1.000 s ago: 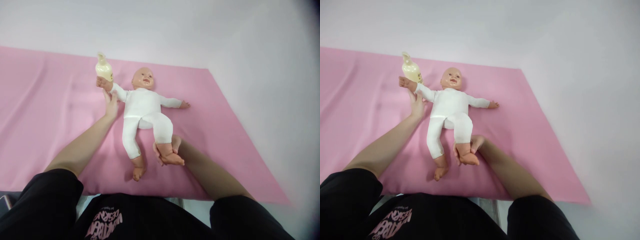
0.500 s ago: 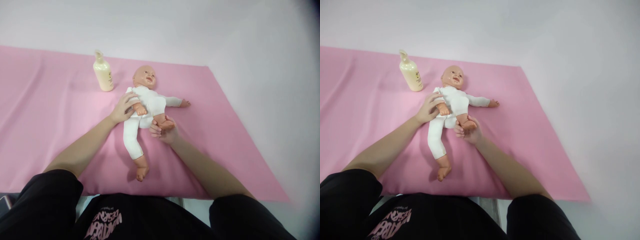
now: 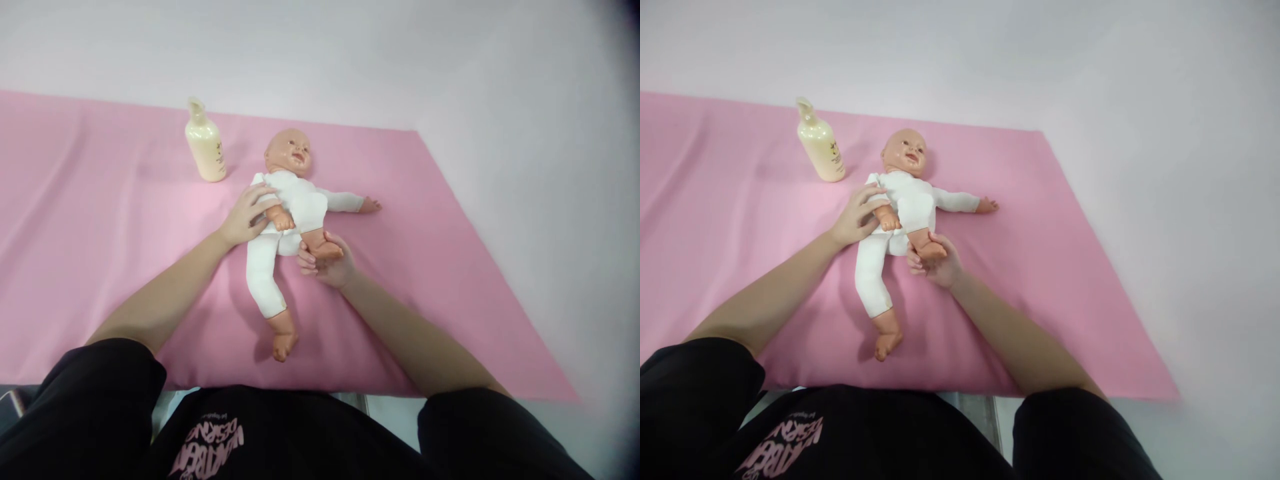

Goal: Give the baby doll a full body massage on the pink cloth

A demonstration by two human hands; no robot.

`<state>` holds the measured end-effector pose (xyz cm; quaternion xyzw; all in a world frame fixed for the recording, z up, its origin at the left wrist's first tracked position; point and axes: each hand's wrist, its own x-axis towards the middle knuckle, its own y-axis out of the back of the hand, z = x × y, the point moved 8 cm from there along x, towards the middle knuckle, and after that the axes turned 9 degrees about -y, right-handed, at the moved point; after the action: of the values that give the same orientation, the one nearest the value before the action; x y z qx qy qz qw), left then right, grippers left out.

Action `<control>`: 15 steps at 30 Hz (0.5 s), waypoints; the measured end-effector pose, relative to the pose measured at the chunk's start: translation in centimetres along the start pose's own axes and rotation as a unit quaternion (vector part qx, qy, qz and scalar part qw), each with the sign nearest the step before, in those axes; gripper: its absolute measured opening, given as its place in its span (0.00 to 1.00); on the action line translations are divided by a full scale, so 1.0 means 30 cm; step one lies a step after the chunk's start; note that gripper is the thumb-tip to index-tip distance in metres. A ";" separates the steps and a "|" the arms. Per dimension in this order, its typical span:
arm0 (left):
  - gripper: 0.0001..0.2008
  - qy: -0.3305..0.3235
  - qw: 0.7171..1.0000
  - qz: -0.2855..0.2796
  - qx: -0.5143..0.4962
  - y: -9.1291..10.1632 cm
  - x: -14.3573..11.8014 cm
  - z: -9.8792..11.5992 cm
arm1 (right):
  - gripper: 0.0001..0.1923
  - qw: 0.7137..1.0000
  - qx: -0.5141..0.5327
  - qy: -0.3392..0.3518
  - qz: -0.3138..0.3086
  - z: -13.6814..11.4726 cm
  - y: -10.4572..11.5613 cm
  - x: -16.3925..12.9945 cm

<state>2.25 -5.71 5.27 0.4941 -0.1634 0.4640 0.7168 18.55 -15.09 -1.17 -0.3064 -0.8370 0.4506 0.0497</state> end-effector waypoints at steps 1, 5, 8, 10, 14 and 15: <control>0.20 0.001 1.000 -0.001 0.000 -0.001 0.000 -0.002 | 0.21 1.000 -0.005 -0.001 0.010 0.001 0.002 0.000; 0.20 0.015 1.000 0.005 -0.012 0.000 -0.002 -0.010 | 0.23 0.998 -0.018 -0.009 0.051 0.003 0.016 0.000; 0.19 0.024 0.999 0.010 -0.038 0.002 -0.001 -0.011 | 0.22 0.999 -0.022 -0.007 0.049 0.002 0.012 0.000; 0.19 0.039 0.997 0.021 -0.057 0.006 0.000 -0.015 | 0.22 0.998 -0.025 -0.008 0.048 0.002 0.010 0.000; 0.19 0.057 0.995 0.030 -0.073 0.009 0.001 -0.019 | 0.23 0.998 -0.033 -0.010 0.057 0.003 0.012 0.000; 0.19 0.056 0.995 0.030 -0.072 0.009 0.001 -0.018 | 0.23 0.998 -0.033 -0.009 0.057 0.003 0.012 0.000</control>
<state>1.92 -5.20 5.19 0.4096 -0.1708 0.4988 0.7445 18.67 -15.00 -1.51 -0.3508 -0.8333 0.4271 0.0066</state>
